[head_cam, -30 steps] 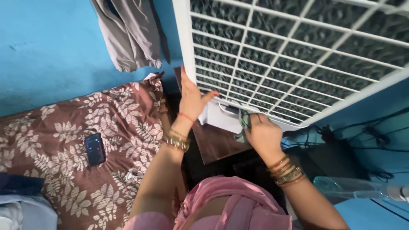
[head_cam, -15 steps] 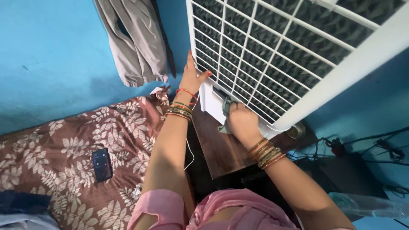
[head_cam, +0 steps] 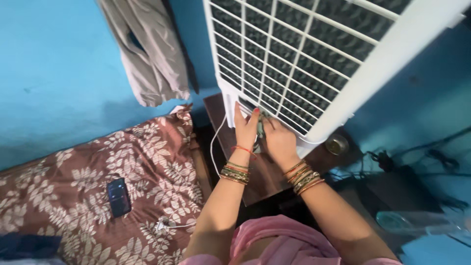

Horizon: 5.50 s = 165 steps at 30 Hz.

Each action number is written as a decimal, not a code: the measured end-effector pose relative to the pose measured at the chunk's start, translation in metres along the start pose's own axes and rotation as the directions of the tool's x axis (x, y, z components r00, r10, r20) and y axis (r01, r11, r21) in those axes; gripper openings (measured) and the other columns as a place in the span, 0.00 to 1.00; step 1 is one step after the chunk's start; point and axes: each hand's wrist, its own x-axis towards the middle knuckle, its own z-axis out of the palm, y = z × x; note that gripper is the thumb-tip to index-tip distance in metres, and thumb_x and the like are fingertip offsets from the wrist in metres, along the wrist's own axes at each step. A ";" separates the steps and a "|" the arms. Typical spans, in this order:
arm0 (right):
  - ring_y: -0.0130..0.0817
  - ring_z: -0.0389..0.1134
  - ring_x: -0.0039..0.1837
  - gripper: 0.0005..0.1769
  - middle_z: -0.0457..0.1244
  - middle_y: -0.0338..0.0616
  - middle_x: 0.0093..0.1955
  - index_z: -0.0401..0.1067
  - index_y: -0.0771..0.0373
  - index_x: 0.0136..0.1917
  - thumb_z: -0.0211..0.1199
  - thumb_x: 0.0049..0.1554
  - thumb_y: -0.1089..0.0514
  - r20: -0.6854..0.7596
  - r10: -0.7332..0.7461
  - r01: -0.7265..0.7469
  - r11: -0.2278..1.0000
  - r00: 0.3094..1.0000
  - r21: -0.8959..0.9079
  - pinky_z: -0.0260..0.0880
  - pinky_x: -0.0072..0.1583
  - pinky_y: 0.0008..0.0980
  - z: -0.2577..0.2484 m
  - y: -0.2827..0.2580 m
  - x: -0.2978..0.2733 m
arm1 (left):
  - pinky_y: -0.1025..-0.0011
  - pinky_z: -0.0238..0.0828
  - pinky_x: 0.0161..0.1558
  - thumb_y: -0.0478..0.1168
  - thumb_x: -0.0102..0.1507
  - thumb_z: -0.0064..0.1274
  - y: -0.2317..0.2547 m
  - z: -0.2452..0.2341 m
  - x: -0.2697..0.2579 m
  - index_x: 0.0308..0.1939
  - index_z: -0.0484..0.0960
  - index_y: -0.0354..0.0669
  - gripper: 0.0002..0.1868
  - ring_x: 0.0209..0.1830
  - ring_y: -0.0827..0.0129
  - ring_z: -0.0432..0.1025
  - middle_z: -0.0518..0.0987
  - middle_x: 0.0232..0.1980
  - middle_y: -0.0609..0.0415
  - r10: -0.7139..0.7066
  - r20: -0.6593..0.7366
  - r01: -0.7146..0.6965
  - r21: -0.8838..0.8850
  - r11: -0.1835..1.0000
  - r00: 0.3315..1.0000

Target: The person cleans an air cooler, wiping its front panels, vents, and sides with a cloth and handling a spray bottle.

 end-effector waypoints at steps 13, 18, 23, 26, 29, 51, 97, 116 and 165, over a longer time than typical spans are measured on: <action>0.53 0.71 0.57 0.31 0.67 0.50 0.60 0.70 0.61 0.62 0.67 0.43 0.64 -0.103 0.351 -0.302 0.896 0.931 0.325 0.72 0.57 0.42 -0.048 0.043 -0.108 | 0.67 0.52 0.70 0.32 0.57 0.55 -0.008 0.053 -0.049 0.78 0.36 0.30 0.54 0.74 0.54 0.58 0.56 0.78 0.35 -0.300 -0.144 0.283 -0.128 0.950 0.943; 0.58 0.64 0.69 0.35 0.61 0.57 0.68 0.62 0.66 0.72 0.64 0.51 0.64 -0.316 0.455 -0.374 0.883 0.833 0.284 0.65 0.68 0.46 -0.088 0.104 -0.102 | 0.70 0.40 0.76 0.28 0.60 0.51 -0.005 0.068 -0.049 0.78 0.35 0.28 0.50 0.81 0.56 0.47 0.47 0.82 0.37 -0.304 -0.246 0.303 -0.041 0.952 0.920; 0.59 0.66 0.62 0.34 0.62 0.55 0.64 0.66 0.59 0.68 0.68 0.48 0.62 -0.030 0.464 -0.456 0.878 0.885 0.145 0.68 0.59 0.48 -0.109 0.142 -0.065 | 0.69 0.43 0.76 0.29 0.61 0.40 -0.024 0.070 -0.043 0.80 0.35 0.30 0.47 0.82 0.56 0.49 0.47 0.83 0.36 -0.291 -0.314 0.248 -0.171 0.954 0.904; 0.58 0.67 0.59 0.32 0.63 0.52 0.63 0.67 0.57 0.66 0.69 0.48 0.62 0.067 0.458 -0.463 0.883 0.886 0.083 0.69 0.56 0.49 -0.106 0.151 -0.058 | 0.69 0.41 0.76 0.30 0.61 0.42 -0.034 0.066 -0.043 0.80 0.37 0.28 0.46 0.82 0.55 0.48 0.46 0.83 0.35 -0.208 -0.301 0.167 -0.154 0.974 0.931; 0.57 0.68 0.57 0.33 0.63 0.51 0.62 0.68 0.57 0.66 0.71 0.47 0.62 0.113 0.434 -0.439 0.898 0.894 0.022 0.70 0.54 0.49 -0.099 0.161 -0.053 | 0.69 0.53 0.72 0.30 0.63 0.47 -0.026 0.062 -0.044 0.79 0.41 0.26 0.44 0.76 0.55 0.60 0.56 0.80 0.33 -0.128 -0.315 0.163 0.086 0.983 0.940; 0.56 0.70 0.50 0.22 0.67 0.53 0.48 0.72 0.63 0.52 0.73 0.51 0.49 -0.044 0.298 -0.291 0.949 0.954 0.121 0.70 0.49 0.48 -0.065 0.080 -0.036 | 0.65 0.82 0.32 0.29 0.58 0.51 -0.053 -0.044 0.054 0.80 0.49 0.40 0.47 0.33 0.69 0.75 0.76 0.42 0.50 -0.384 -0.055 0.383 -0.028 0.923 0.922; 0.55 0.70 0.56 0.24 0.69 0.51 0.54 0.72 0.59 0.59 0.71 0.53 0.49 0.090 0.409 -0.411 0.912 0.908 -0.002 0.69 0.54 0.50 -0.064 0.208 -0.005 | 0.60 0.39 0.78 0.42 0.70 0.42 0.038 0.099 -0.058 0.53 0.81 0.41 0.15 0.84 0.65 0.48 0.62 0.82 0.57 0.448 0.732 -0.596 0.680 -0.428 0.513; 0.56 0.69 0.53 0.20 0.68 0.53 0.49 0.70 0.62 0.53 0.72 0.48 0.59 -0.003 0.362 -0.361 0.930 0.932 0.064 0.68 0.51 0.50 -0.068 0.147 -0.016 | 0.69 0.42 0.79 0.35 0.67 0.45 0.079 0.031 -0.040 0.54 0.83 0.45 0.14 0.80 0.74 0.55 0.67 0.78 0.64 0.505 0.779 -0.706 0.590 -0.392 0.371; 0.55 0.70 0.50 0.20 0.68 0.52 0.45 0.73 0.60 0.52 0.74 0.47 0.60 -0.019 0.377 -0.368 0.913 0.926 0.178 0.69 0.49 0.47 -0.078 0.093 -0.065 | 0.69 0.56 0.72 0.40 0.70 0.53 0.107 -0.041 -0.056 0.44 0.85 0.48 0.06 0.76 0.73 0.61 0.69 0.76 0.63 0.418 0.835 -0.864 0.466 -0.190 0.359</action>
